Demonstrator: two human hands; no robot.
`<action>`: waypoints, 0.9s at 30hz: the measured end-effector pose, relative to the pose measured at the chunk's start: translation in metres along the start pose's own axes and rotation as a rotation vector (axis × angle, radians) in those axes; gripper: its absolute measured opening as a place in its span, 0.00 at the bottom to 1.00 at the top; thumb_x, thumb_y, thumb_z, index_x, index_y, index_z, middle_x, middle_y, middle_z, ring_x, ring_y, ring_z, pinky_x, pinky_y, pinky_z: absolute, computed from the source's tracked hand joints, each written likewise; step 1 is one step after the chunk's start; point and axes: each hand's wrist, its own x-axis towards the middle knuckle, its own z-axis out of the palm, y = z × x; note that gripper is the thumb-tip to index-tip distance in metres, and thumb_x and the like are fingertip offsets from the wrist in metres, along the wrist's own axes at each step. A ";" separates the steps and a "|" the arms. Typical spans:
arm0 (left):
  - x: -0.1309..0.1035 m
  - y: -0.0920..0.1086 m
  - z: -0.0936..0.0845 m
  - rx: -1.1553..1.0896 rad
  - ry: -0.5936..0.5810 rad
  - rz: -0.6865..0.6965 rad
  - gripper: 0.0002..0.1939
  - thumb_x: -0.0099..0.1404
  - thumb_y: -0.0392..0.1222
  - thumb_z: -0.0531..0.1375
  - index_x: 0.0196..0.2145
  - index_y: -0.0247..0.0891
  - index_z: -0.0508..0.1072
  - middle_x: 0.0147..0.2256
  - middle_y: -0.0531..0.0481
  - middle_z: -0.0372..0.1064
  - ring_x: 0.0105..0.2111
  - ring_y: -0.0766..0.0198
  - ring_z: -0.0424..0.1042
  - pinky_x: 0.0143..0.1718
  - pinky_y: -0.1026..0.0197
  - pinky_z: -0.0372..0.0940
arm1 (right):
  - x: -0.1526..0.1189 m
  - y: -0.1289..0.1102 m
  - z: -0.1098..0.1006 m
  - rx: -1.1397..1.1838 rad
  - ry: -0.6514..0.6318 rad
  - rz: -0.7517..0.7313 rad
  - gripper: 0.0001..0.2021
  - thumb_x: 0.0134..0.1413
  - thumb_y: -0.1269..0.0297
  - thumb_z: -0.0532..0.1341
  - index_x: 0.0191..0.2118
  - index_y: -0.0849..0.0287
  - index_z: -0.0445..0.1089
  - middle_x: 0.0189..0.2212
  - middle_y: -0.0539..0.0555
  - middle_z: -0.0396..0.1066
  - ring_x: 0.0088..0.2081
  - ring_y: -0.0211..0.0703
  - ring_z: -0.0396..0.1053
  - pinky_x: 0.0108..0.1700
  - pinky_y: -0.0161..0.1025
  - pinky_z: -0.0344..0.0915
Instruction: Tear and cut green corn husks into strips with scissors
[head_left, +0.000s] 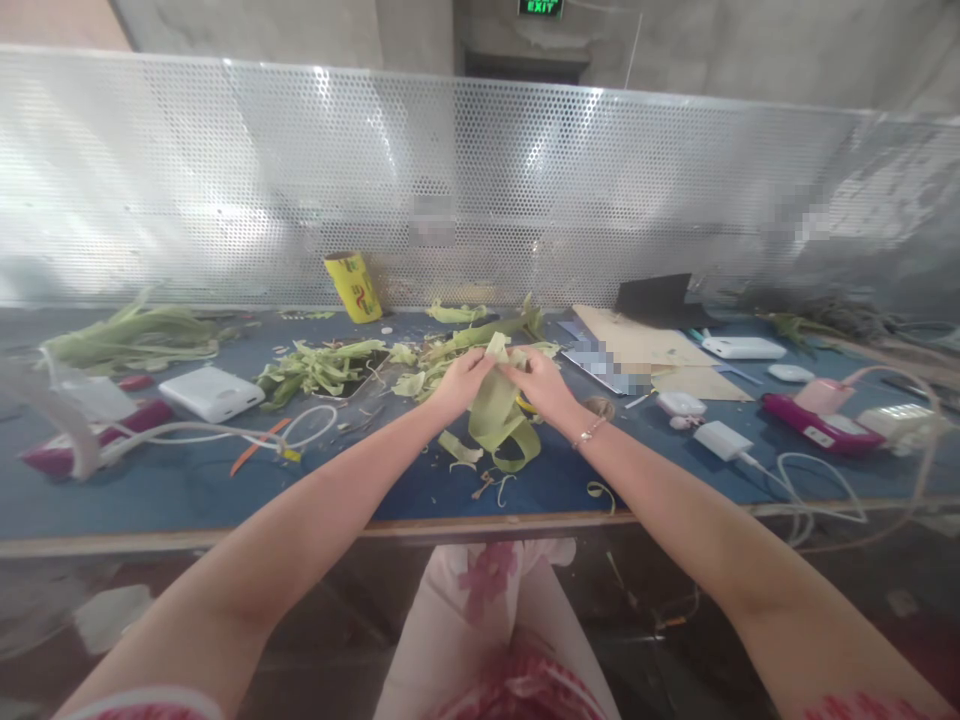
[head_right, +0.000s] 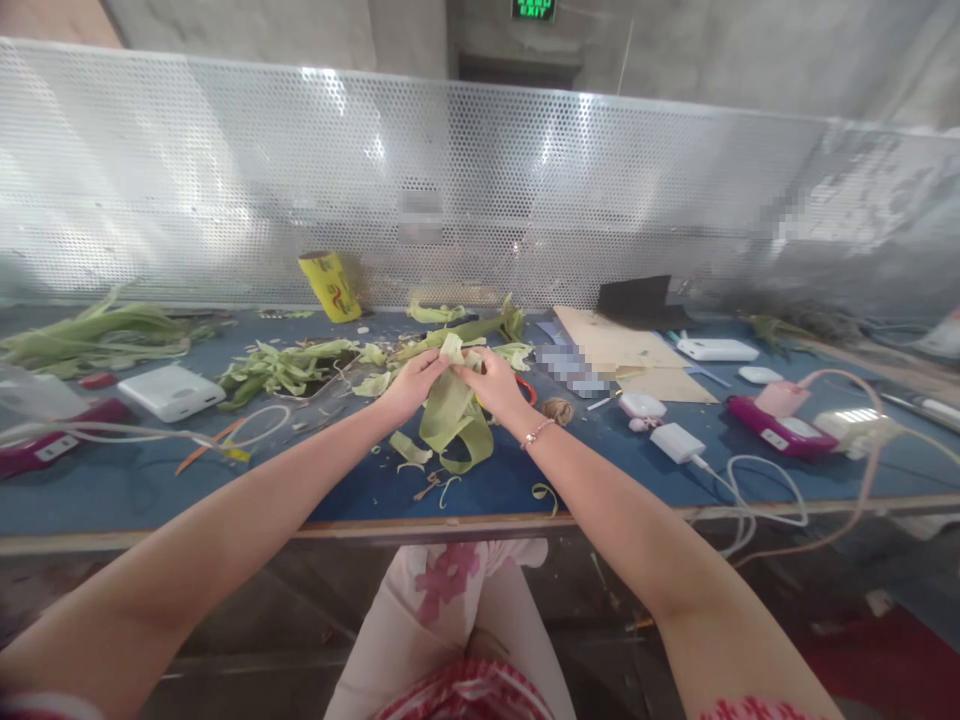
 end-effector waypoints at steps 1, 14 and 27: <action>-0.001 0.001 0.000 0.014 -0.001 0.005 0.15 0.61 0.50 0.52 0.24 0.36 0.65 0.21 0.55 0.56 0.23 0.69 0.57 0.25 0.65 0.53 | -0.001 -0.002 0.000 -0.003 0.006 -0.005 0.12 0.41 0.58 0.62 0.33 0.58 0.66 0.27 0.50 0.68 0.29 0.41 0.65 0.32 0.38 0.62; -0.001 0.004 -0.002 0.215 0.026 0.053 0.17 0.62 0.47 0.50 0.18 0.38 0.55 0.18 0.56 0.49 0.21 0.69 0.51 0.23 0.64 0.46 | -0.004 -0.002 -0.002 -0.378 0.037 -0.436 0.03 0.50 0.66 0.57 0.32 0.57 0.66 0.31 0.53 0.68 0.36 0.44 0.66 0.41 0.41 0.62; 0.001 0.000 -0.004 0.233 0.072 0.060 0.17 0.62 0.47 0.49 0.19 0.38 0.57 0.19 0.55 0.53 0.22 0.68 0.54 0.25 0.62 0.49 | -0.007 -0.002 -0.001 -0.393 -0.017 -0.444 0.09 0.47 0.65 0.60 0.36 0.59 0.64 0.35 0.55 0.68 0.39 0.46 0.66 0.43 0.43 0.63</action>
